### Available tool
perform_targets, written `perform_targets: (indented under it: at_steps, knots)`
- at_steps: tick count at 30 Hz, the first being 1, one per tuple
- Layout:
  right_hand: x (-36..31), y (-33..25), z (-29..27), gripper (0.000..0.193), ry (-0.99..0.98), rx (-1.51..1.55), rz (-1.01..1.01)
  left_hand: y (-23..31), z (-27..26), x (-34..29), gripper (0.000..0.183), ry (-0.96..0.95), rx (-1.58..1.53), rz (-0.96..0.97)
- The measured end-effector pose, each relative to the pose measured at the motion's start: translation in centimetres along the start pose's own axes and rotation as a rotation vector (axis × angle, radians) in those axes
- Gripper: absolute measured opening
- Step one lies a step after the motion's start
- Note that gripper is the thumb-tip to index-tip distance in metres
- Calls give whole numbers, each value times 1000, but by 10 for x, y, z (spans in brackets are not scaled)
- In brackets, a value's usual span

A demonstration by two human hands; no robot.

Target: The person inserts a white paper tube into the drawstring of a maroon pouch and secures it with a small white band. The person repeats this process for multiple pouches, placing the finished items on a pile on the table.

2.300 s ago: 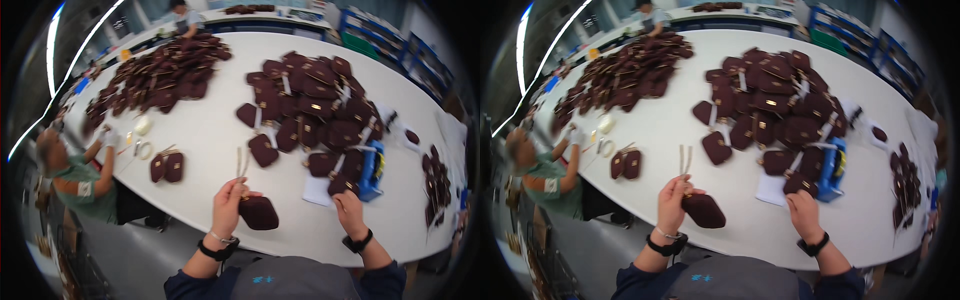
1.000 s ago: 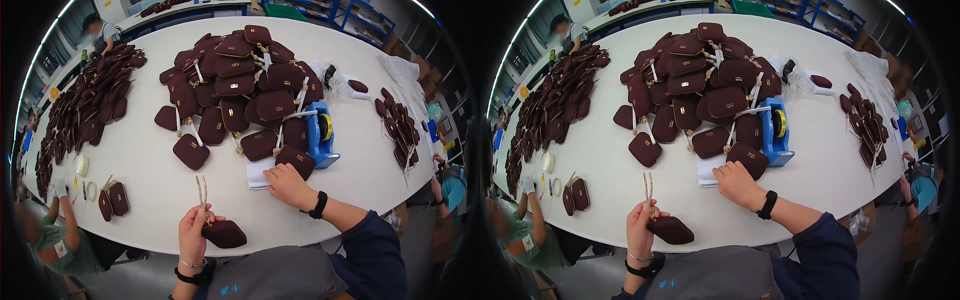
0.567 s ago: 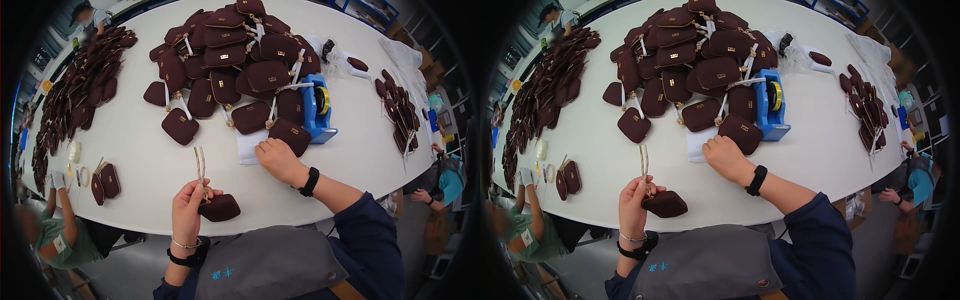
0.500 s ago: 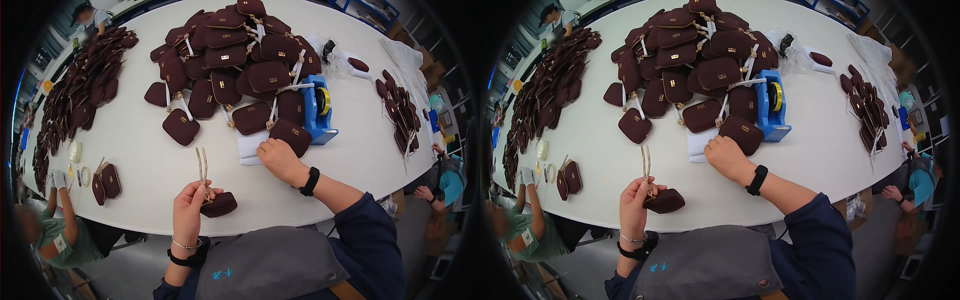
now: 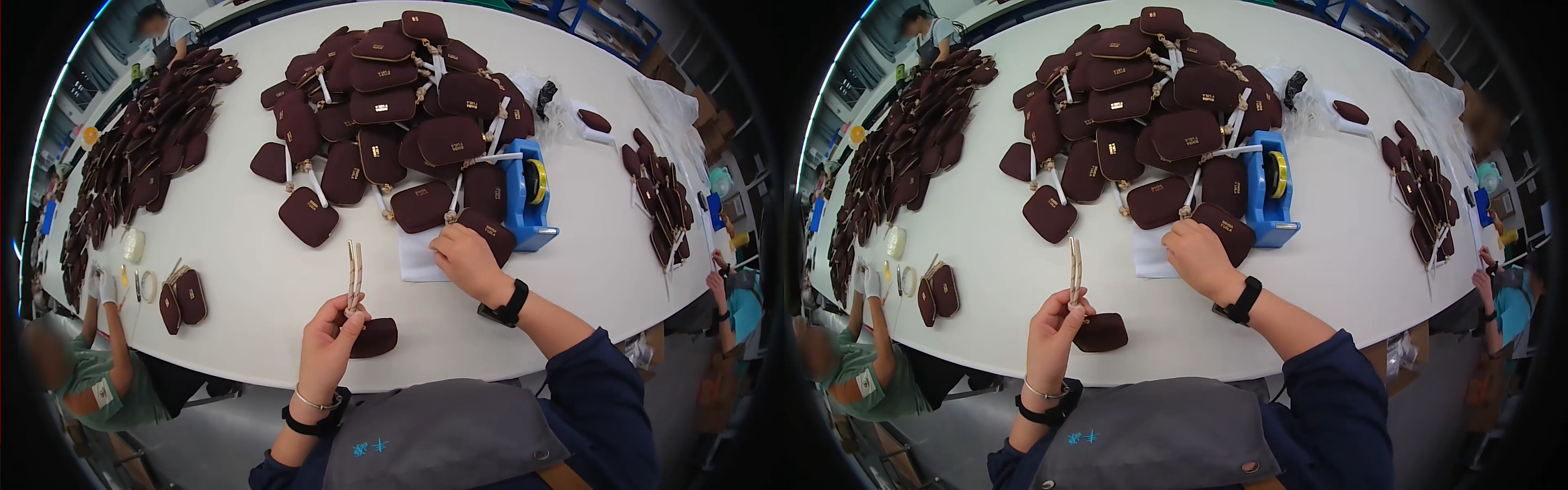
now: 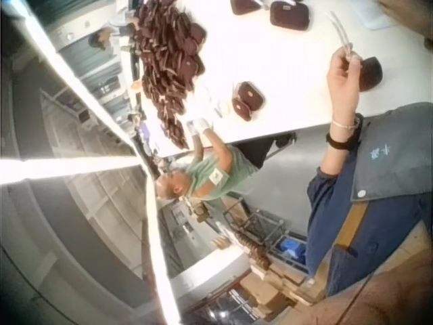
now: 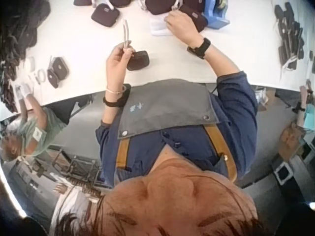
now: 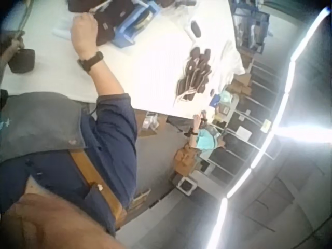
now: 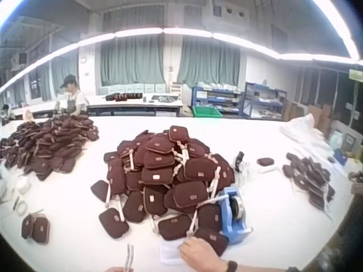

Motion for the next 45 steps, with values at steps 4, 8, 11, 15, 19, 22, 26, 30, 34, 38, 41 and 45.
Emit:
perform_targets:
  at_steps: [4, 8, 11, 15, 19, 22, 26, 30, 34, 38, 41, 45]
  knots:
    - [-2, 13, -19, 11, 193, 368, 101, 0, 3, 0, 28, -18, 11, -24]
    - [1, -9, -23, 14, -86, 695, 221, -1, 5, 2, 30, -16, -40, -21]
    - [-4, -34, -20, 17, -329, 970, 243, -3, 7, 5, 31, -31, -64, -2]
    - [-13, -58, -13, 22, -593, 1284, 310, -6, 18, 9, 31, -127, -24, -89]
    - [-13, -57, -4, 25, -538, 1252, 360, -9, 33, 7, 25, -215, -20, -127]
    - [-19, -44, 6, 25, -425, 1377, 519, -21, 33, 8, 22, -207, 6, -216]
    - [-47, -34, 33, 22, -471, 1513, 719, -26, 33, 8, 26, -214, 51, -196]
    - [-41, -15, -6, 17, -148, 1300, 568, -6, 39, 12, 31, -286, 27, -40]
    - [-41, -5, -47, 19, -76, 1224, 469, 0, 39, 11, 33, -322, 121, 8]
    - [-43, -13, -54, 21, -127, 1484, 454, 1, 48, 11, 26, -303, 101, -42]
    - [-41, -14, -48, 22, -186, 1486, 490, 4, 53, 10, 19, -290, 132, -19]
    - [-52, -3, -41, 24, -160, 1369, 587, -2, 51, 8, 16, -244, 67, -16]
Point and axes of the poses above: each hand's wrist, its own x-axis towards the middle knuckle, its own z-axis out of the palm, y = z × x, the point moved 10 cm from there along x, towards the middle knuckle, and after that the axes turned 7 degrees about -y, right-handed, at the moved point
